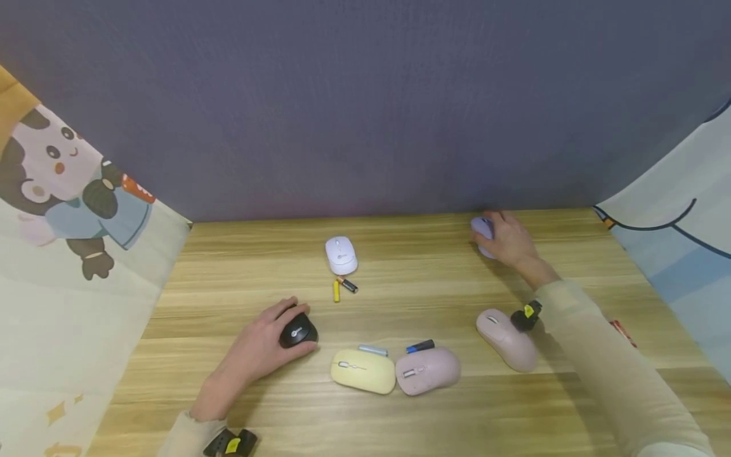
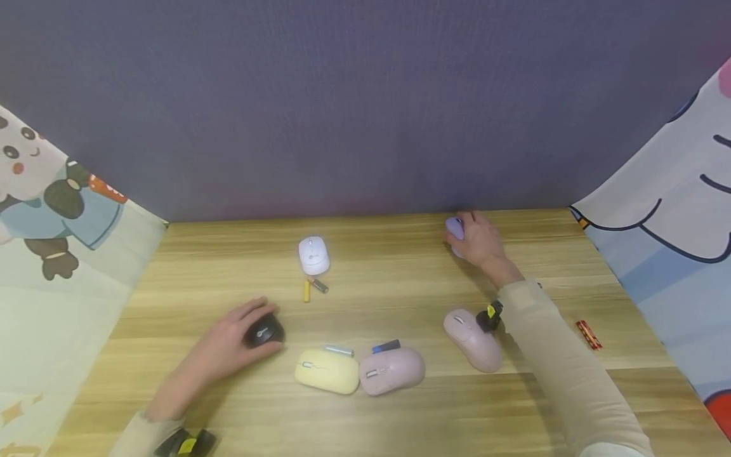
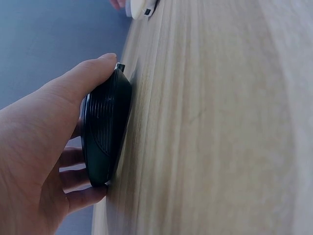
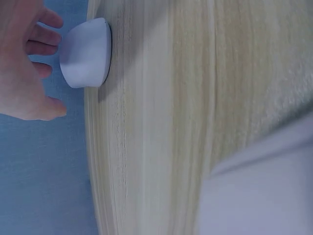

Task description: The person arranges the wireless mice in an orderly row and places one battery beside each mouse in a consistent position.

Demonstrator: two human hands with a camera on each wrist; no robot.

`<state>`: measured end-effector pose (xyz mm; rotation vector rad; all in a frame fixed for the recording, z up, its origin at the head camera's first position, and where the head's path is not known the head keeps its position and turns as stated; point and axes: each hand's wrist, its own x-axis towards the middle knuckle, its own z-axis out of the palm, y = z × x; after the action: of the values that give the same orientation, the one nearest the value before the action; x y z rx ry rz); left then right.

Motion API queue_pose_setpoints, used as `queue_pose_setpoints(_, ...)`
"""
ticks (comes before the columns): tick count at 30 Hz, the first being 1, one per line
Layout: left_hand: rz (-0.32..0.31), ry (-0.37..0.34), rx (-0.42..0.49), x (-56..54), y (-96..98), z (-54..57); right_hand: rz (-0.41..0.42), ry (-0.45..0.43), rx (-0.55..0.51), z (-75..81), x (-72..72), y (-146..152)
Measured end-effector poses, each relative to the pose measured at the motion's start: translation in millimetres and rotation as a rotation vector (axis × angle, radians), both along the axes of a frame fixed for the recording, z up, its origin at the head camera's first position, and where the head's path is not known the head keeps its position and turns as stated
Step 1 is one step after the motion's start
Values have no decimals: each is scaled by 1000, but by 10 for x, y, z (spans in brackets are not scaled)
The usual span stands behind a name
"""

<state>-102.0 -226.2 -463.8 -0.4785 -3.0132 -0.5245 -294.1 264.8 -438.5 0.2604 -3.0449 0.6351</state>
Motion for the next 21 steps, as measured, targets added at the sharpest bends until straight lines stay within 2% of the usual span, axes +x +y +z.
queue_pose_setpoints(10,-3,-2,8,-18,2,-12,68,66,0,12,-14,-146)
queue_pose_setpoints(21,-6,7,11,-22,-6,-39,125,19,20,54,-19,-487)
